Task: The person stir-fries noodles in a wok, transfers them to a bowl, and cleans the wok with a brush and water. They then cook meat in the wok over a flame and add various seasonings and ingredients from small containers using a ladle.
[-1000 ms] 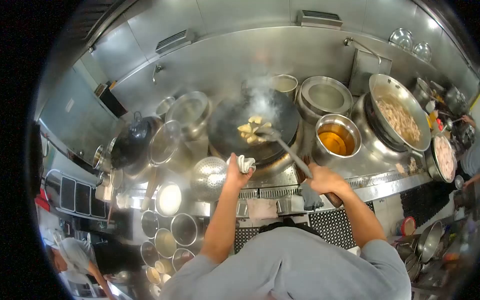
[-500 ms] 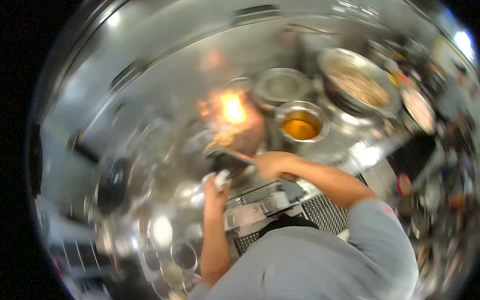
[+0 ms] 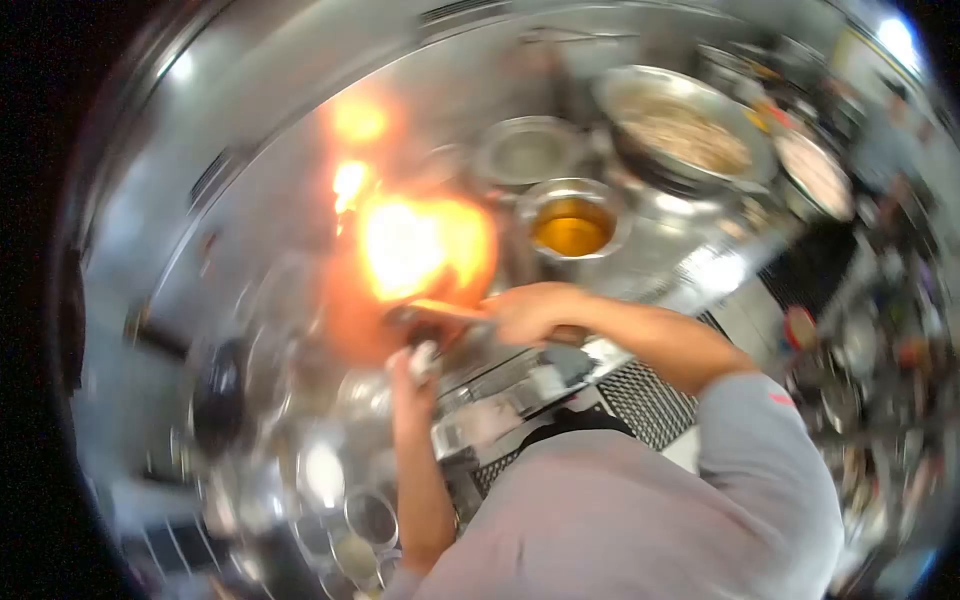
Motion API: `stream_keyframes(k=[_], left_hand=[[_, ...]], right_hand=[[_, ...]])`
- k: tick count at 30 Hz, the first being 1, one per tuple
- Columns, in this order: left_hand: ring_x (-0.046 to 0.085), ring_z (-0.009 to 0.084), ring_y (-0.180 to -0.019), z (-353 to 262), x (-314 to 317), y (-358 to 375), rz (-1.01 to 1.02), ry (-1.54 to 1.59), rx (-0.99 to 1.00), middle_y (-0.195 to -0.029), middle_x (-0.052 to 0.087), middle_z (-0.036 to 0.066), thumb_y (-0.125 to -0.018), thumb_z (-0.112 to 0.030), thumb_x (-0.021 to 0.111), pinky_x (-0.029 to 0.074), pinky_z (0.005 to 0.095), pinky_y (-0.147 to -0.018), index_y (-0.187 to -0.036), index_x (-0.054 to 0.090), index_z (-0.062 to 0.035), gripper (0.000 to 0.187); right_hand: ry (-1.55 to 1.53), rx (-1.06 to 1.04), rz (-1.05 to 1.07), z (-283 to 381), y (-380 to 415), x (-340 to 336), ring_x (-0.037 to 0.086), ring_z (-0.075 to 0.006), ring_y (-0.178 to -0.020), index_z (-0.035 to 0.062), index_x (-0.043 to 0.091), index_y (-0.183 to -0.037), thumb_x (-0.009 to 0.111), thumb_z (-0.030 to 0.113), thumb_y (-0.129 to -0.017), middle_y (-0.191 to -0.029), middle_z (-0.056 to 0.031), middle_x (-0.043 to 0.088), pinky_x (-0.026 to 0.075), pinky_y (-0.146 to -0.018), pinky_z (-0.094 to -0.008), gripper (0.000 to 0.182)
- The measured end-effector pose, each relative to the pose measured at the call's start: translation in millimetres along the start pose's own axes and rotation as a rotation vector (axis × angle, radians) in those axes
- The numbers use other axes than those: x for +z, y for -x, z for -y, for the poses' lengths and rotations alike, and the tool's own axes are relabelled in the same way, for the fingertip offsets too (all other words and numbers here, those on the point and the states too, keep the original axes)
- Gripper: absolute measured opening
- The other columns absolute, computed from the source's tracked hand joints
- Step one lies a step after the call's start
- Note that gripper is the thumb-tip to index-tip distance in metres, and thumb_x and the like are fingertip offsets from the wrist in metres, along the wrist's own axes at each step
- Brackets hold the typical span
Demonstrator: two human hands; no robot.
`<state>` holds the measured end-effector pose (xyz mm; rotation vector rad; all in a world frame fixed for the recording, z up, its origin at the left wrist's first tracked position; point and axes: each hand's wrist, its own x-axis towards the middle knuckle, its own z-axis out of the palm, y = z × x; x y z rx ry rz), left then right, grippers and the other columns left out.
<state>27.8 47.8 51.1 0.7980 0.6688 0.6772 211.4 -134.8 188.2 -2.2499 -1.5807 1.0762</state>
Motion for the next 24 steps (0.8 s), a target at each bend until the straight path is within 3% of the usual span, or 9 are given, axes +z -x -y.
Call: stream_keyframes(k=[1, 3, 5, 8, 11, 13, 16, 21, 24], left_hand=[[0.062, 0.0149, -0.067, -19.6, 12.0, 9.1, -0.067, 0.144, -0.180, -0.083, 0.063, 0.004, -0.090, -0.018, 0.051, 0.045, 0.0245, -0.048, -0.092, 0.053, -0.0121, 0.007], [0.060, 0.0159, -0.063, -20.5, 20.8, -3.0, -0.207, 0.155, -0.224, -0.078, 0.061, 0.004, -0.089, -0.015, 0.050, 0.045, 0.0270, -0.047, -0.087, 0.053, -0.0112, 0.005], [0.060, 0.0163, -0.063, 6.6, -8.3, -29.6, -0.085, 0.080, -0.254, -0.080, 0.060, 0.004, -0.086, -0.018, 0.055, 0.044, 0.0258, -0.045, -0.093, 0.052, -0.0104, 0.010], [0.060, 0.0179, -0.063, 64.1, -37.7, -11.5, 0.081, 0.056, -0.129, -0.082, 0.060, 0.005, -0.085, -0.011, 0.051, 0.046, 0.0295, -0.045, -0.097, 0.050, -0.0100, 0.012], [0.064, 0.0194, -0.072, 28.2, 3.0, 57.1, -0.213, 0.000, -0.259, -0.090, 0.061, 0.007, -0.086, -0.013, 0.054, 0.045, 0.0302, -0.045, -0.109, 0.047, -0.0131, 0.024], [0.064, 0.0190, -0.074, 28.1, 0.9, 28.4, -0.335, 0.079, -0.190, -0.089, 0.062, 0.007, -0.086, -0.013, 0.053, 0.044, 0.0282, -0.045, -0.108, 0.049, -0.0101, 0.022], [0.064, 0.0201, -0.080, 11.6, -14.2, -38.6, -0.194, 0.067, -0.291, -0.087, 0.062, 0.007, -0.087, -0.013, 0.051, 0.051, 0.0302, -0.054, -0.102, 0.051, -0.0054, 0.017], [0.062, 0.0230, -0.085, 3.5, -11.4, -62.0, -0.048, 0.035, -0.390, -0.095, 0.061, 0.011, -0.088, -0.011, 0.049, 0.058, 0.0419, -0.075, -0.102, 0.050, -0.0051, 0.016], [0.061, 0.0259, -0.093, 6.4, -5.7, -32.8, -0.053, 0.185, -0.288, -0.099, 0.059, 0.011, -0.086, -0.010, 0.050, 0.055, 0.0522, -0.081, -0.106, 0.050, -0.0061, 0.020]], right_hand=[[-0.049, 0.049, -0.005, 10.8, 9.0, -6.0, 0.065, -0.0235, -0.064, 0.0061, 0.052, -0.111, 0.055, 0.022, -0.083, -0.082, -0.0142, 0.063, 0.050, -0.059, -0.0404, 0.033], [0.023, 0.079, 0.000, 17.3, -2.9, -12.3, 0.065, -0.0247, -0.063, 0.0050, 0.051, -0.112, 0.055, 0.019, -0.083, -0.082, -0.0160, 0.064, 0.051, -0.059, -0.0407, 0.032], [0.020, 0.156, -0.062, 21.1, -23.4, -4.7, 0.066, -0.0335, -0.071, 0.0025, 0.050, -0.113, 0.054, 0.018, -0.084, -0.084, -0.0217, 0.064, 0.051, -0.064, -0.0440, 0.033], [0.212, 0.000, -0.304, -4.4, -55.1, 15.0, 0.064, -0.0397, -0.079, 0.0012, 0.050, -0.113, 0.054, 0.018, -0.083, -0.086, -0.0246, 0.064, 0.050, -0.069, -0.0473, 0.034], [0.093, 0.067, -0.322, 17.2, -23.5, 7.6, 0.062, -0.0414, -0.087, 0.0011, 0.049, -0.117, 0.054, 0.019, -0.083, -0.091, -0.0257, 0.064, 0.049, -0.077, -0.0483, 0.039], [-0.007, -0.008, -0.347, 12.6, -3.8, 0.7, 0.061, -0.0444, -0.091, -0.0036, 0.045, -0.121, 0.052, 0.015, -0.083, -0.092, -0.0319, 0.062, 0.047, -0.080, -0.0505, 0.043], [-0.048, 0.068, -0.298, 2.7, 14.6, 1.1, 0.061, -0.0440, -0.094, 0.0007, 0.042, -0.129, 0.053, 0.017, -0.083, -0.096, -0.0316, 0.062, 0.047, -0.082, -0.0504, 0.049], [0.161, 0.195, -0.349, -7.3, 20.8, 13.5, 0.062, -0.0417, -0.092, 0.0019, 0.046, -0.122, 0.055, 0.019, -0.084, -0.096, -0.0291, 0.063, 0.047, -0.080, -0.0493, 0.043], [0.012, 0.225, -0.110, 15.1, 31.9, -5.0, 0.063, -0.0412, -0.086, 0.0003, 0.047, -0.118, 0.055, 0.019, -0.084, -0.090, -0.0282, 0.064, 0.048, -0.076, -0.0495, 0.040]])
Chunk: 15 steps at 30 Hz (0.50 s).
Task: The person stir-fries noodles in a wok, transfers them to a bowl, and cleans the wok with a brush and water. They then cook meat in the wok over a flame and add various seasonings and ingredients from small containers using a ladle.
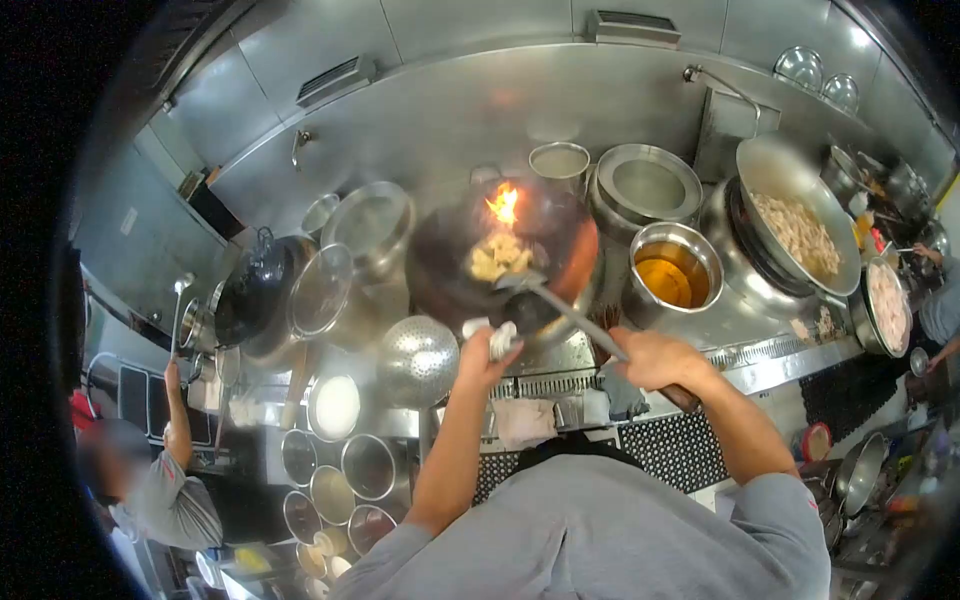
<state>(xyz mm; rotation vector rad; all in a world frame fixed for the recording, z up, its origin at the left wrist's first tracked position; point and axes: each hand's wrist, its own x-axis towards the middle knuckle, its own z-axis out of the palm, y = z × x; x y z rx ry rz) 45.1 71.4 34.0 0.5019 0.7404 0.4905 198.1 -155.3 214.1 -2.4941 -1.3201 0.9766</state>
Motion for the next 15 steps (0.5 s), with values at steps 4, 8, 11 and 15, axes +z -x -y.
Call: stream_keyframes(k=[4, 8, 11, 15], left_hand=[[0.062, 0.0250, -0.088, -12.8, 25.8, 39.4, -0.080, 0.027, -0.028, -0.094, 0.061, 0.011, -0.085, -0.010, 0.050, 0.054, 0.0446, -0.073, -0.098, 0.054, -0.0051, 0.014], [0.063, 0.0240, -0.082, 28.1, -18.3, 20.0, -0.017, -0.015, 0.033, -0.095, 0.062, 0.010, -0.086, -0.010, 0.050, 0.055, 0.0384, -0.061, -0.103, 0.051, -0.0056, 0.017], [0.063, 0.0264, -0.079, 59.7, -29.3, 59.0, -0.024, -0.097, 0.088, -0.096, 0.061, 0.013, -0.087, -0.009, 0.050, 0.054, 0.0378, -0.054, -0.107, 0.049, -0.0056, 0.020], [0.063, 0.0248, -0.077, 31.3, -9.3, 57.8, -0.090, -0.051, 0.036, -0.093, 0.062, 0.013, -0.088, -0.013, 0.051, 0.053, 0.0370, -0.054, -0.106, 0.051, -0.0064, 0.019]], right_hand=[[0.093, -0.169, 0.075, 12.6, -32.0, -0.1, 0.065, -0.0400, -0.080, -0.0029, 0.046, -0.118, 0.053, 0.017, -0.084, -0.084, -0.0265, 0.065, 0.049, -0.073, -0.0491, 0.041], [0.120, -0.138, -0.039, 20.4, -84.5, 17.0, 0.064, -0.0411, -0.085, -0.0079, 0.044, -0.117, 0.052, 0.014, -0.083, -0.088, -0.0312, 0.063, 0.049, -0.076, -0.0492, 0.041], [0.135, -0.210, -0.163, 20.0, -66.2, 13.1, 0.063, -0.0422, -0.089, -0.0106, 0.042, -0.117, 0.051, 0.013, -0.083, -0.090, -0.0347, 0.061, 0.049, -0.079, -0.0487, 0.043], [0.026, -0.217, -0.036, 19.6, -29.0, -17.6, 0.065, -0.0395, -0.084, -0.0026, 0.050, -0.115, 0.053, 0.016, -0.083, -0.093, -0.0269, 0.064, 0.049, -0.076, -0.0471, 0.037]])
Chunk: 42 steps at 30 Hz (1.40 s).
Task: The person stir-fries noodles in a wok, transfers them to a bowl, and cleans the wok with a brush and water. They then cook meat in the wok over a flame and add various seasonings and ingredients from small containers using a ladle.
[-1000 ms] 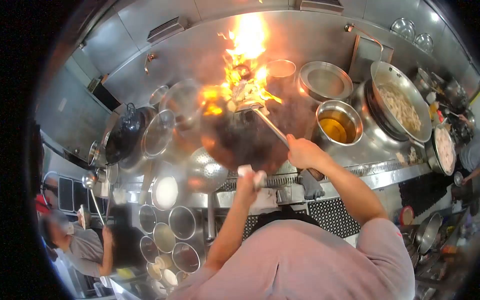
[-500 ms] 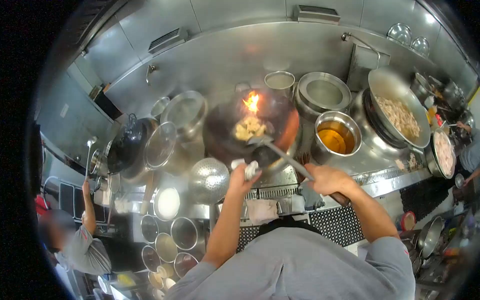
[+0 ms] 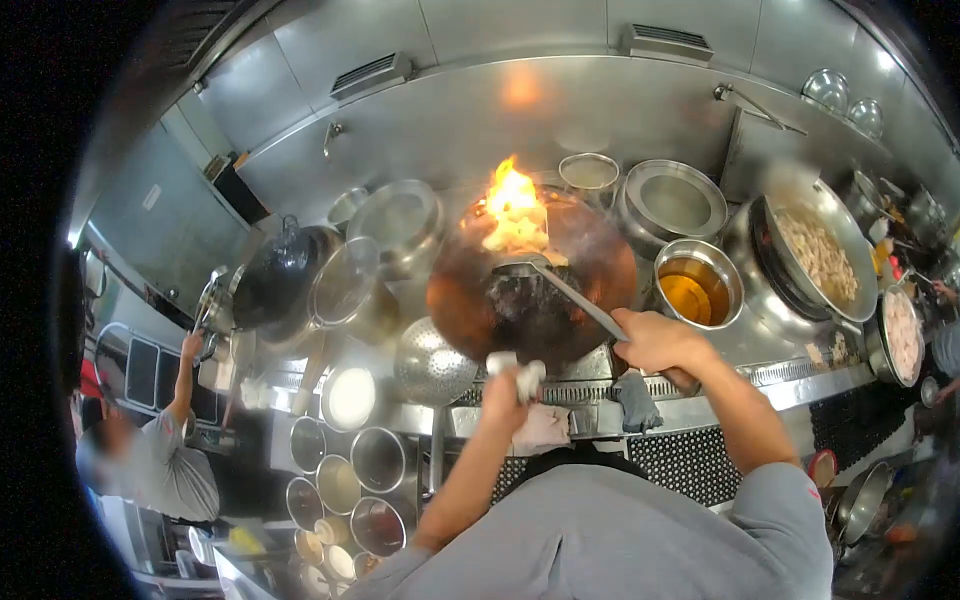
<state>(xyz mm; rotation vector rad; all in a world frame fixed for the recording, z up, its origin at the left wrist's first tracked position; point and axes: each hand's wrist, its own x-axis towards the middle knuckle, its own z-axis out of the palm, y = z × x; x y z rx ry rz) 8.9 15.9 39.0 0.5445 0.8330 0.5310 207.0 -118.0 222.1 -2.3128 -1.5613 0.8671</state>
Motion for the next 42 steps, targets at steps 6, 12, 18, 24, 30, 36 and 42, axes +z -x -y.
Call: stream_keyframes(k=[6, 12, 18, 24, 30, 36, 42], left_hand=[[0.062, 0.0206, -0.076, 1.8, -14.8, -60.4, 0.155, -0.040, 0.016, -0.092, 0.063, 0.008, -0.085, -0.015, 0.054, 0.052, 0.0343, -0.055, -0.102, 0.053, -0.0081, 0.019], [0.063, 0.0239, -0.076, -3.7, -0.3, -4.0, -0.072, -0.032, 0.077, -0.096, 0.063, 0.010, -0.090, -0.017, 0.050, 0.050, 0.0355, -0.051, -0.113, 0.049, -0.0054, 0.026], [0.060, 0.0207, -0.085, -23.8, -4.6, -19.7, -0.057, -0.303, 0.259, -0.098, 0.058, 0.013, -0.082, -0.009, 0.054, 0.052, 0.0396, -0.068, -0.108, 0.046, 0.0022, 0.030], [0.052, 0.0228, -0.104, 18.7, -9.7, 10.5, -0.090, -0.377, 0.508, -0.115, 0.050, 0.018, -0.078, -0.006, 0.057, 0.045, 0.0324, -0.087, -0.123, 0.031, 0.0089, 0.054], [0.059, 0.0184, -0.063, -16.4, 14.3, 69.4, -0.076, -0.098, 0.077, -0.086, 0.061, 0.007, -0.083, -0.015, 0.055, 0.044, 0.0321, -0.046, -0.101, 0.055, -0.0060, 0.020], [0.058, 0.0184, -0.072, -19.5, -2.1, 16.1, 0.015, 0.041, -0.041, -0.085, 0.062, 0.008, -0.089, -0.020, 0.051, 0.048, 0.0325, -0.060, -0.092, 0.058, -0.0082, 0.014], [0.059, 0.0148, -0.073, -43.9, 14.0, 2.1, -0.046, -0.003, 0.039, -0.088, 0.061, 0.005, -0.090, -0.018, 0.048, 0.047, 0.0268, -0.053, -0.104, 0.053, -0.0106, 0.017]], right_hand=[[0.016, 0.038, -0.012, -37.7, -31.7, 49.1, 0.062, -0.0213, -0.055, 0.0056, 0.049, -0.122, 0.056, 0.017, -0.086, -0.078, -0.0140, 0.062, 0.048, -0.048, -0.0372, 0.038], [-1.368, 0.248, -0.034, -20.8, 18.4, 44.4, 0.042, -0.0087, -0.044, 0.0079, 0.054, -0.094, 0.057, 0.016, -0.090, -0.064, -0.0002, 0.049, 0.033, -0.037, -0.0253, 0.010], [-1.544, 0.318, -0.016, -28.2, 18.9, 18.8, 0.037, -0.0037, -0.047, 0.0083, 0.053, -0.093, 0.057, 0.015, -0.090, -0.064, 0.0054, 0.043, 0.027, -0.040, -0.0201, 0.009], [-1.530, 0.246, 0.164, 5.1, -10.1, 44.8, 0.035, -0.0053, -0.045, 0.0059, 0.049, -0.106, 0.054, 0.011, -0.090, -0.061, 0.0059, 0.040, 0.027, -0.040, -0.0234, 0.017], [-2.175, 0.047, 0.576, 17.5, -63.6, 102.2, 0.043, -0.0049, -0.046, -0.0021, 0.047, -0.107, 0.049, 0.013, -0.091, -0.066, 0.0041, 0.046, 0.035, -0.038, -0.0210, 0.022], [-2.087, 0.039, 0.207, 52.9, -59.8, 93.4, 0.045, -0.0086, -0.043, 0.0070, 0.051, -0.072, 0.052, 0.011, -0.088, -0.057, 0.0030, 0.046, 0.037, -0.038, -0.0235, 0.017], [-2.120, 0.080, 0.331, 27.7, -35.2, 71.2, 0.040, -0.0016, -0.045, -0.0014, 0.052, -0.106, 0.054, 0.014, -0.093, -0.064, 0.0058, 0.044, 0.035, -0.039, -0.0194, 0.020]])
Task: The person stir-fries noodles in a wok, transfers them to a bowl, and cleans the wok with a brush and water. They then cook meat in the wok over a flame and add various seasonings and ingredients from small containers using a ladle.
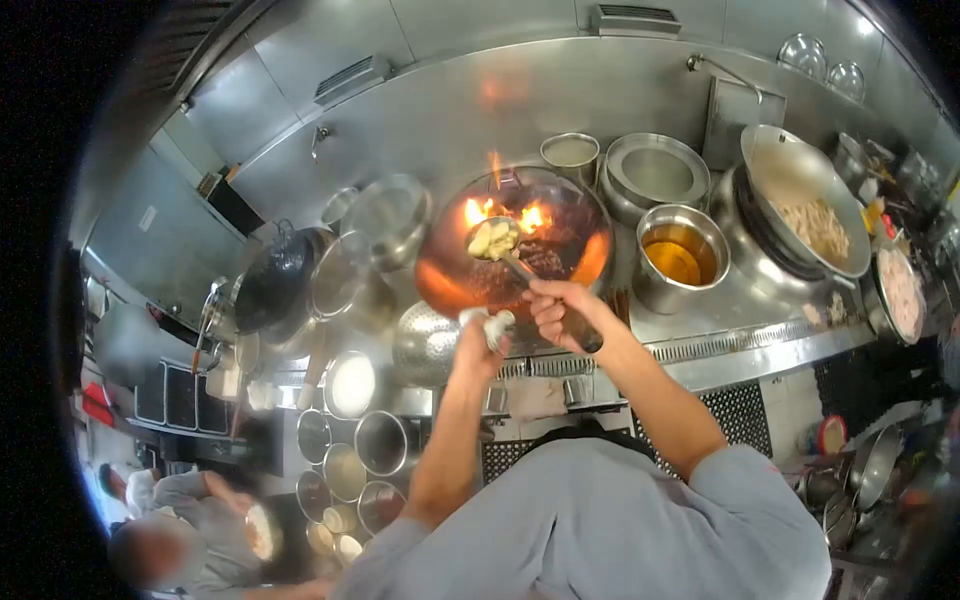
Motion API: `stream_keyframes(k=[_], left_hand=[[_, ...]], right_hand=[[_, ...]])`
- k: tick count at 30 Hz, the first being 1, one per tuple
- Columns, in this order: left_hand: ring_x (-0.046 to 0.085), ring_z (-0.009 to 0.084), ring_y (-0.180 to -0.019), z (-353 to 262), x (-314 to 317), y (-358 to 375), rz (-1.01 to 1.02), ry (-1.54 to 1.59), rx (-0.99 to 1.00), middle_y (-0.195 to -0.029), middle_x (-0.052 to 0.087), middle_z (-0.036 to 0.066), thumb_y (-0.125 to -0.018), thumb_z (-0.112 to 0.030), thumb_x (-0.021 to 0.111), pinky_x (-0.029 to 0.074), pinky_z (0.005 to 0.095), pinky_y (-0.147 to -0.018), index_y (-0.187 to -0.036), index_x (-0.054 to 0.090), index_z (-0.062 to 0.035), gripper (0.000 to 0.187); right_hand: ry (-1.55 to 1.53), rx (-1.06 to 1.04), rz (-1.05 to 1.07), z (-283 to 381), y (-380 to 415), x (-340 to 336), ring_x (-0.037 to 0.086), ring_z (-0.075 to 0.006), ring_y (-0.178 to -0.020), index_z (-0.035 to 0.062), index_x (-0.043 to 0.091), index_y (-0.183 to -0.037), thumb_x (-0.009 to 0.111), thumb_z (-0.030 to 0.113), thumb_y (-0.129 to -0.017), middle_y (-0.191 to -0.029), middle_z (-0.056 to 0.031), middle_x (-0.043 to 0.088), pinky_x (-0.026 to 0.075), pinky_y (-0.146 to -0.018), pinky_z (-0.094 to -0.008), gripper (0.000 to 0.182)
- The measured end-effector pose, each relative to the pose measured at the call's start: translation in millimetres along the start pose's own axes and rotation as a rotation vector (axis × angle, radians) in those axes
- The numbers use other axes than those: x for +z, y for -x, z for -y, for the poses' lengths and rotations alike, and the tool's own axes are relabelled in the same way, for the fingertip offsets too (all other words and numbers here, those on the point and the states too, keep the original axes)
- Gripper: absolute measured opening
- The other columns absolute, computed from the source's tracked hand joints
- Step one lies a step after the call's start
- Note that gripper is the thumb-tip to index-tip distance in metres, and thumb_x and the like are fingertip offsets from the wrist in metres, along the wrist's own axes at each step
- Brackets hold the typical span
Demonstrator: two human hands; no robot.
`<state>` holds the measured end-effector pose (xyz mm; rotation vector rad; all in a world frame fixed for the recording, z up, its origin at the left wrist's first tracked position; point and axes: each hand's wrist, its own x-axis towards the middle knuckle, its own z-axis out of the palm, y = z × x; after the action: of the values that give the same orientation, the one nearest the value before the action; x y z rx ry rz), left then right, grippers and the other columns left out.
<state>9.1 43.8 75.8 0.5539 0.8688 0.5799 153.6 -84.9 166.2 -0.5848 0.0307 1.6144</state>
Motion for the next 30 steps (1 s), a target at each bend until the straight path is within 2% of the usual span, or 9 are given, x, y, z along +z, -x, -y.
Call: stream_keyframes(k=[3, 6, 7, 8, 10, 16, 19, 26, 30], left_hand=[[0.059, 0.0206, -0.078, -15.4, -11.6, 2.2, -0.030, -0.351, 0.201, -0.092, 0.058, 0.011, -0.084, -0.016, 0.052, 0.050, 0.0319, -0.061, -0.115, 0.046, -0.0021, 0.034], [0.053, 0.0307, -0.107, 44.0, -93.0, -51.8, -0.080, -0.695, 0.636, -0.116, 0.050, 0.025, -0.084, -0.018, 0.058, 0.041, 0.0420, -0.096, -0.131, 0.026, 0.0116, 0.064], [0.050, 0.0327, -0.113, 64.2, -114.4, -57.7, -0.219, -1.072, 0.945, -0.122, 0.047, 0.027, -0.083, -0.013, 0.058, 0.039, 0.0363, -0.099, -0.136, 0.017, 0.0114, 0.071], [0.051, 0.0316, -0.112, 46.1, -88.8, -13.3, -0.034, -0.772, 0.696, -0.121, 0.049, 0.026, -0.082, -0.009, 0.059, 0.039, 0.0373, -0.096, -0.136, 0.018, 0.0083, 0.070], [0.055, 0.0305, -0.104, 60.2, -88.9, -3.8, -0.066, -0.807, 0.830, -0.115, 0.052, 0.024, -0.080, -0.003, 0.055, 0.042, 0.0389, -0.092, -0.132, 0.025, 0.0048, 0.060], [0.058, 0.0259, -0.098, 49.9, -33.8, 2.8, -0.194, -0.607, 0.644, -0.105, 0.055, 0.018, -0.079, -0.004, 0.053, 0.048, 0.0363, -0.086, -0.118, 0.039, 0.0053, 0.042], [0.061, 0.0191, -0.073, 24.1, -13.1, -3.2, -0.046, -0.296, 0.251, -0.083, 0.059, 0.011, -0.080, -0.007, 0.051, 0.050, 0.0336, -0.048, -0.095, 0.053, -0.0002, 0.016], [0.060, 0.0174, -0.075, 30.1, 4.7, -48.8, -0.040, -0.087, 0.045, -0.087, 0.062, 0.004, -0.086, -0.023, 0.051, 0.049, 0.0359, -0.061, -0.101, 0.056, -0.0130, 0.018], [0.063, 0.0190, -0.085, 44.3, -11.0, -63.1, 0.145, 0.170, -0.004, -0.099, 0.064, 0.005, -0.095, -0.048, 0.047, 0.051, 0.0409, -0.068, -0.107, 0.058, -0.0125, 0.039]], right_hand=[[0.081, -0.017, 0.064, 9.0, 29.0, -20.8, 0.038, -0.0014, -0.043, -0.0006, 0.049, -0.110, 0.053, 0.014, -0.093, -0.063, 0.0064, 0.042, 0.033, -0.037, -0.0196, 0.023], [0.234, 0.022, -0.074, 17.3, 64.3, -27.1, 0.038, -0.0026, -0.043, 0.0005, 0.048, -0.113, 0.052, 0.010, -0.090, -0.063, 0.0069, 0.041, 0.030, -0.036, -0.0204, 0.025], [0.274, 0.047, -0.129, 21.2, 68.0, -24.4, 0.039, -0.0043, -0.042, 0.0042, 0.048, -0.106, 0.055, 0.009, -0.089, -0.062, 0.0050, 0.041, 0.030, -0.037, -0.0205, 0.019], [0.274, 0.039, -0.126, 21.3, 69.1, -19.6, 0.039, -0.0043, -0.042, 0.0042, 0.048, -0.106, 0.055, 0.009, -0.089, -0.062, 0.0050, 0.041, 0.030, -0.037, -0.0205, 0.019], [0.385, 0.083, -0.147, 20.9, 69.7, -6.2, 0.038, -0.0046, -0.044, 0.0044, 0.046, -0.109, 0.053, 0.008, -0.088, -0.063, 0.0047, 0.041, 0.030, -0.038, -0.0206, 0.023], [0.215, 0.010, 0.000, 8.7, 16.0, -11.9, 0.035, -0.0017, -0.045, -0.0007, 0.048, -0.121, 0.051, 0.006, -0.089, -0.064, 0.0050, 0.039, 0.027, -0.038, -0.0185, 0.033], [0.142, 0.037, 0.193, -2.7, -20.2, -43.5, 0.037, -0.0037, -0.042, 0.0045, 0.051, -0.120, 0.051, 0.009, -0.090, -0.063, 0.0051, 0.041, 0.030, -0.038, -0.0214, 0.030], [0.213, 0.090, 0.130, 5.7, -29.3, -58.3, 0.038, -0.0052, -0.042, 0.0036, 0.050, -0.121, 0.048, 0.008, -0.091, -0.063, 0.0041, 0.041, 0.032, -0.037, -0.0232, 0.030], [0.533, 0.012, -0.004, 22.9, -6.2, -34.8, 0.033, -0.0023, -0.043, 0.0008, 0.049, -0.128, 0.047, 0.006, -0.090, -0.063, 0.0059, 0.038, 0.028, -0.038, -0.0189, 0.039]])
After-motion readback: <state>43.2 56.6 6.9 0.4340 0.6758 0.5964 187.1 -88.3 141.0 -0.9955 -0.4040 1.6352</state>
